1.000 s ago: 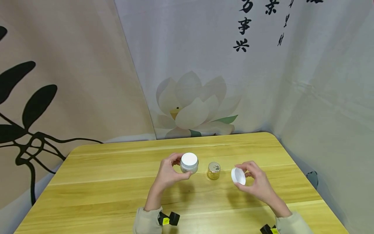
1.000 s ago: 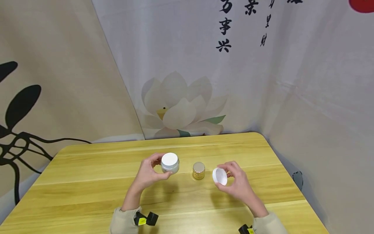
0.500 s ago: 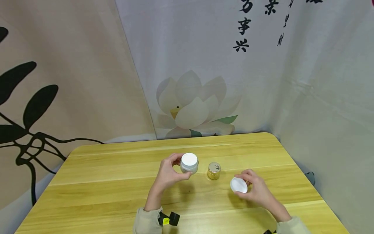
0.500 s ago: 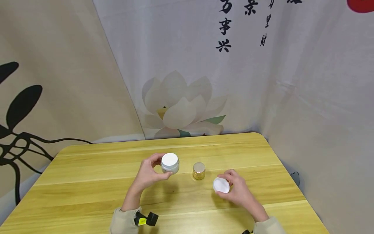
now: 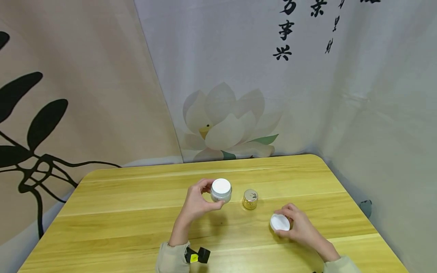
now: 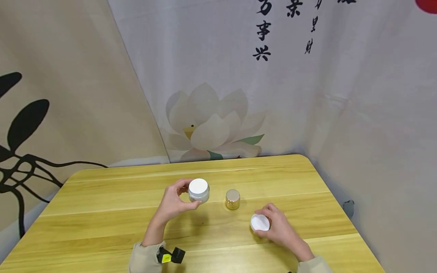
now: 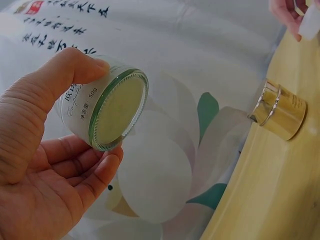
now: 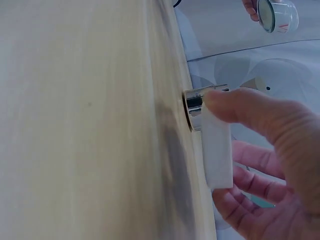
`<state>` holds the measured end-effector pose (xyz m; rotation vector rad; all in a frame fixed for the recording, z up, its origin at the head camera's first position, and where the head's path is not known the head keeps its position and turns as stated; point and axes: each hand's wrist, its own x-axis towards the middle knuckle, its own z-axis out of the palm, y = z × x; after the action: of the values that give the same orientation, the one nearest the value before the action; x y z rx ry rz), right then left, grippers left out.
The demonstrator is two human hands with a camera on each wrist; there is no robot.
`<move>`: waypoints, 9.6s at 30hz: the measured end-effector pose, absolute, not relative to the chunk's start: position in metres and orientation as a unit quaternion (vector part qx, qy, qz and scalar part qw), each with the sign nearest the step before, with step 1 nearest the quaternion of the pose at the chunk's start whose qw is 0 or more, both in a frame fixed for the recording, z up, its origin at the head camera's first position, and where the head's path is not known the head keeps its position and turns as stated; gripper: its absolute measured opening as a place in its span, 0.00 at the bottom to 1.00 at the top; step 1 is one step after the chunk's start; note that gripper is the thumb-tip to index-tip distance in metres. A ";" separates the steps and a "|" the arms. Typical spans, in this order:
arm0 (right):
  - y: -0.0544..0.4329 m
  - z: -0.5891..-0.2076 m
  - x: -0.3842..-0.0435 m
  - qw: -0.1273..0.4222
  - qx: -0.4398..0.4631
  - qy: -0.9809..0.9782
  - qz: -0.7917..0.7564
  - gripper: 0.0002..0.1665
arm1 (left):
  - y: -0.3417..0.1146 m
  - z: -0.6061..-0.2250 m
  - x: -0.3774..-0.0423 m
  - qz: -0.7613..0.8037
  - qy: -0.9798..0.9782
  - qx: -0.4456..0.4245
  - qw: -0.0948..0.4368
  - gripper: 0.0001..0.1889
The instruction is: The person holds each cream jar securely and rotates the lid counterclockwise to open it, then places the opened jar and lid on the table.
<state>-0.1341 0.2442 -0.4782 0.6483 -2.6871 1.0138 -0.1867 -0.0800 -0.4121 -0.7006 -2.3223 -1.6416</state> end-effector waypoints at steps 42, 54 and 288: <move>0.249 -0.488 -0.134 0.044 0.230 -0.912 0.335 0.31 | -0.079 -0.412 -0.187 -0.546 -0.797 -0.233 0.109 0.26; 0.250 -0.487 -0.134 0.028 0.223 -0.913 0.341 0.32 | -0.082 -0.416 -0.188 -0.534 -0.818 -0.194 0.091 0.26; 0.129 -0.368 -0.189 0.210 0.204 -0.826 0.482 0.22 | -0.029 -0.387 -0.193 -0.563 -0.796 -0.153 0.157 0.18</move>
<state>-0.1893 0.1287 -0.3677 0.5682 -2.2962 1.3397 -0.1933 -0.0293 -0.3867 -0.4380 -2.2787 -1.6120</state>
